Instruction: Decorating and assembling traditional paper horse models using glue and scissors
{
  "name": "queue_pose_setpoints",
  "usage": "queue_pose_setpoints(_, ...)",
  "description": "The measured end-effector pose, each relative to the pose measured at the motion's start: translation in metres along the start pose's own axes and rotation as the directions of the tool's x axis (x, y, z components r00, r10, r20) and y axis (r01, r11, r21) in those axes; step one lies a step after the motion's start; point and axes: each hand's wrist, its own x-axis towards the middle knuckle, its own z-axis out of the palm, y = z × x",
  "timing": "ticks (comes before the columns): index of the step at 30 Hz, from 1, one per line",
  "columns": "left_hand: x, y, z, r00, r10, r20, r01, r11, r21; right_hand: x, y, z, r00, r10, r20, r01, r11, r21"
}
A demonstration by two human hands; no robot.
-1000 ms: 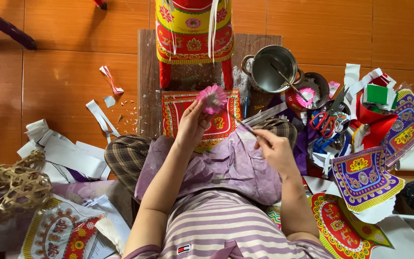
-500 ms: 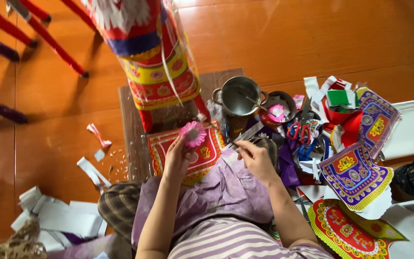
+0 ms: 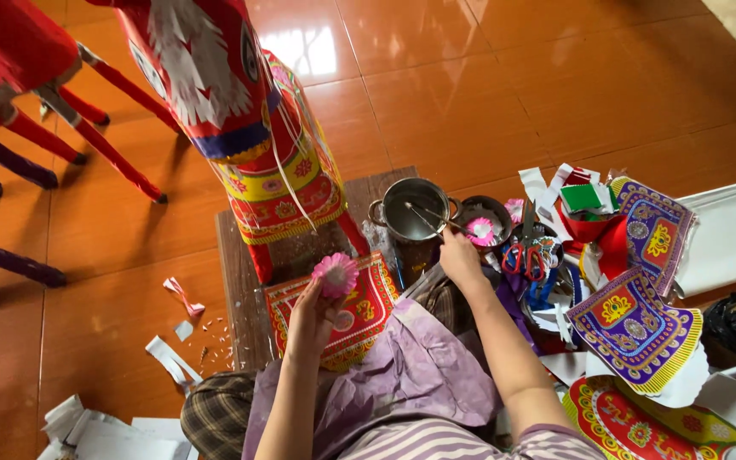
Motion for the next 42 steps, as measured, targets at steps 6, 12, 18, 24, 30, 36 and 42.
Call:
queue_pose_setpoints(6,0.001,-0.002,-0.003,0.994,-0.059,0.095,0.061,0.998,-0.013,-0.028,-0.133,-0.059,0.433,-0.778,-0.455,0.885,0.464,0.048)
queue_pose_setpoints(12,-0.01,0.013,-0.007,0.993,-0.072,0.092,0.066,0.995,0.07,-0.062,-0.172,-0.097,0.315,-0.807,-0.5,0.932,0.363,0.001)
queue_pose_setpoints(18,-0.042,0.04,0.026,0.951,-0.057,0.305,0.031,0.996,0.088,-0.066,-0.206,-0.131,0.28,-0.795,-0.538,0.957,0.277,0.089)
queue_pose_setpoints(24,-0.107,0.097,0.101,0.766,0.196,0.612,-0.499,0.782,0.373,-0.065,-0.231,-0.178,0.508,-0.675,-0.535,0.83,0.218,0.513)
queue_pose_setpoints(30,-0.094,0.122,0.134,0.656,0.555,0.511,-0.755,0.481,0.446,-0.076,-0.265,-0.213,0.603,-0.614,-0.509,0.696,0.094,0.712)
queue_pose_setpoints(36,-0.105,0.197,0.181,0.533,0.632,0.563,-0.795,0.147,0.588,-0.032,-0.264,-0.262,0.555,-0.65,-0.52,0.734,0.088,0.673)
queue_pose_setpoints(42,-0.119,0.223,0.216,0.509,0.581,0.636,-0.769,-0.025,0.638,-0.034,-0.31,-0.309,0.425,-0.726,-0.541,0.872,0.168,0.459)
